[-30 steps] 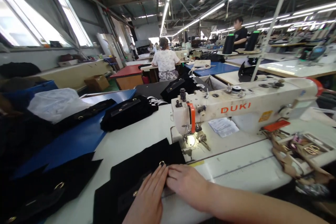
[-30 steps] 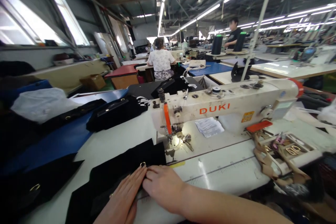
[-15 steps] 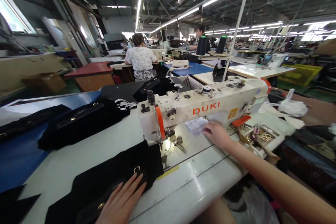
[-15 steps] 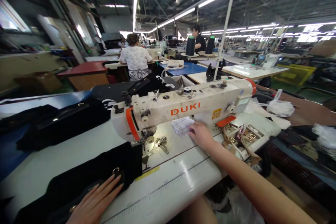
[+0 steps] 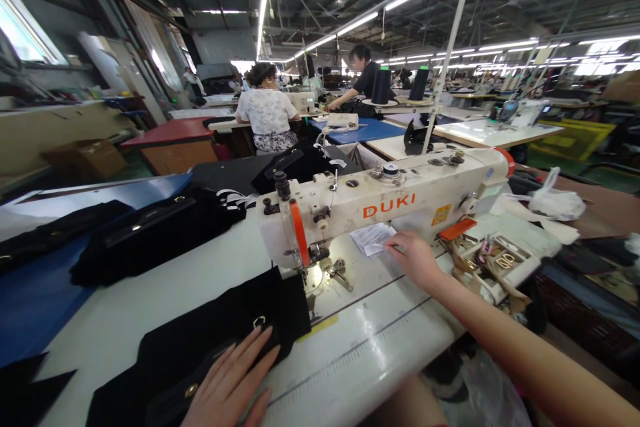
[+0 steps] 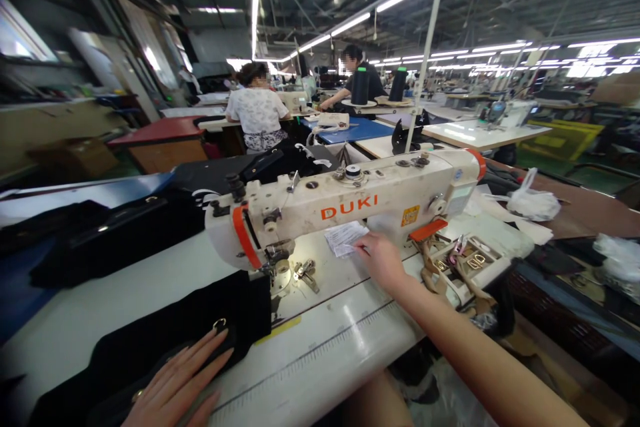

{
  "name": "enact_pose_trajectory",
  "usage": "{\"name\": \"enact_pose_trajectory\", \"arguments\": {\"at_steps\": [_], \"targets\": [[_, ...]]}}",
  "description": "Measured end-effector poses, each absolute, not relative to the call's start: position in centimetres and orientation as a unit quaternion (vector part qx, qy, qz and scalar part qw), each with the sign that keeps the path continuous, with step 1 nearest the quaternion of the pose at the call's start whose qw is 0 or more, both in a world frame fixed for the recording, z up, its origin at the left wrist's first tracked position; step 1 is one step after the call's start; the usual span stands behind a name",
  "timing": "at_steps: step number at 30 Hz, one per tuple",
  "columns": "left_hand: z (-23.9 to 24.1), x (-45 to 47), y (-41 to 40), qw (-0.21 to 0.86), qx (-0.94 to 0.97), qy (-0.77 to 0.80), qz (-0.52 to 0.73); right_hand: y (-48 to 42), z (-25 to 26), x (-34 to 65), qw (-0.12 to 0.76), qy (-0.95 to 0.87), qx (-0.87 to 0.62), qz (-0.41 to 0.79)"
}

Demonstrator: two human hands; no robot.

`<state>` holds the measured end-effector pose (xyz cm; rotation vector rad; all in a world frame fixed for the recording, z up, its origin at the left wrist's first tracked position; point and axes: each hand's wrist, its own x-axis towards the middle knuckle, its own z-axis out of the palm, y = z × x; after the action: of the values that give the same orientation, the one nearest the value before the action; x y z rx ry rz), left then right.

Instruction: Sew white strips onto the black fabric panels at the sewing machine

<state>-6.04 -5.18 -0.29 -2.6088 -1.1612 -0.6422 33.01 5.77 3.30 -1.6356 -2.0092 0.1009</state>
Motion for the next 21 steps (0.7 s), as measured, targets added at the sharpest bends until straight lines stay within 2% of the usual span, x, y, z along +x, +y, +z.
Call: {"name": "enact_pose_trajectory", "arguments": {"at_steps": [2,5,8,10,14,18,21], "targets": [[1.1,-4.4,-5.6,0.026,-0.859,-0.443,-0.255,4.8,3.9,32.2,0.309,-0.759,-0.571,0.038],[2.9,-1.2,-5.7,-0.17,-0.764,-0.543,-0.305,2.6,4.7,29.2,0.368,-0.789,-0.49,0.052],[3.9,1.7,-4.8,-0.396,-0.623,-0.571,-0.36,0.1,4.9,24.5,0.38,-0.82,-0.418,0.092],[4.3,2.6,-4.2,-0.499,-0.536,-0.564,-0.381,-1.1,4.6,21.6,0.378,-0.833,-0.391,0.096],[4.8,1.6,-3.7,-0.534,-0.461,-0.596,-0.383,-1.9,4.0,18.5,0.391,-0.819,-0.376,0.188],[5.2,-0.5,-3.7,-0.519,-0.472,-0.604,-0.379,-0.6,3.4,18.5,0.416,-0.707,-0.433,0.375],[5.3,-1.3,-3.4,-0.518,-0.498,-0.59,-0.368,0.8,2.6,18.6,0.375,-0.607,-0.442,0.544]]}}
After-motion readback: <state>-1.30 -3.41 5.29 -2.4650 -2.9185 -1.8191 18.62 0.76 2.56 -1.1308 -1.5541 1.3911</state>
